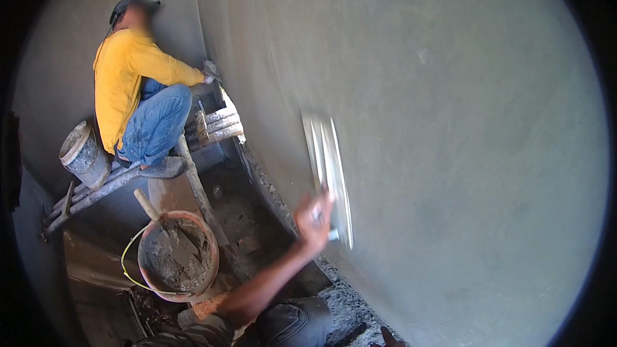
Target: The person smooths wet plaster on a concrete wall using a hand float while working alongside another person.
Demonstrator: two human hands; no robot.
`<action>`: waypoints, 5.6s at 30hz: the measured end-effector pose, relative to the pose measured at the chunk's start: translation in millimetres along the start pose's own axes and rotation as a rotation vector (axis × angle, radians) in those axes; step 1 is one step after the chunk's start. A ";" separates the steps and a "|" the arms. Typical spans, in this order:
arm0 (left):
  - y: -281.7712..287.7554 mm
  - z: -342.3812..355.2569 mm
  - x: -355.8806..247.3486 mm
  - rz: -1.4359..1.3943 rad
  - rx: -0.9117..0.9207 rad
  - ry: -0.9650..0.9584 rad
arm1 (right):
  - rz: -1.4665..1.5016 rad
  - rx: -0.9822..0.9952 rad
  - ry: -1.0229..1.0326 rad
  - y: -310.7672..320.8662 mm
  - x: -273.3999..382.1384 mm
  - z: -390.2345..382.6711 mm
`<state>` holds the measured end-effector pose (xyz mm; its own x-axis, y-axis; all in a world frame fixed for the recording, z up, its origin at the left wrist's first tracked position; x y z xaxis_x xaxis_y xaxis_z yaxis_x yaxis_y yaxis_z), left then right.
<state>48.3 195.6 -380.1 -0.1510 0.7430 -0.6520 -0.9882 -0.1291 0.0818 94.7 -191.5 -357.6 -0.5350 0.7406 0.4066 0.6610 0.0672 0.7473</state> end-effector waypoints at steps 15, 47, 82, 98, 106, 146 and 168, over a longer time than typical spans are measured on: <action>-4.1 34.7 -25.2 -0.506 -0.086 0.022 | -0.111 -0.125 0.115 -24.1 -30.7 14.8; -13.1 92.2 -57.1 -0.732 -0.126 0.104 | -0.083 -0.136 0.086 -27.1 -44.1 6.1; 33.1 314.5 -51.0 -0.104 -0.066 -0.006 | -0.098 -0.162 0.268 -32.7 -41.5 27.8; 49.7 457.6 -100.1 0.032 -0.155 0.039 | -0.123 -0.094 0.232 10.7 -23.8 32.8; 13.4 298.6 -94.5 -0.198 0.022 0.005 | -0.126 -0.115 0.141 15.1 -22.3 15.9; 13.0 156.7 -2.5 -0.083 0.054 0.142 | -0.070 -0.239 0.288 -158.1 -105.0 82.6; 44.5 293.2 -70.4 -0.076 -0.152 -0.193 | 0.109 -0.123 0.309 -190.5 -125.0 103.6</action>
<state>8.1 330.1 -109.6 -0.0924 0.8640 -0.4949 -0.9843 -0.1545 -0.0858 90.2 -227.6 -605.3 -0.6112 0.4999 0.6136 0.6647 -0.0966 0.7409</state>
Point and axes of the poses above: each hand's wrist, its own z-axis towards the middle knuckle, its own y-axis out of the back of the hand, x = y × z, the point moved 1 cm from there along z, towards the middle knuckle, and after that the axes turned 5 degrees about z, right-handed, at the moved point
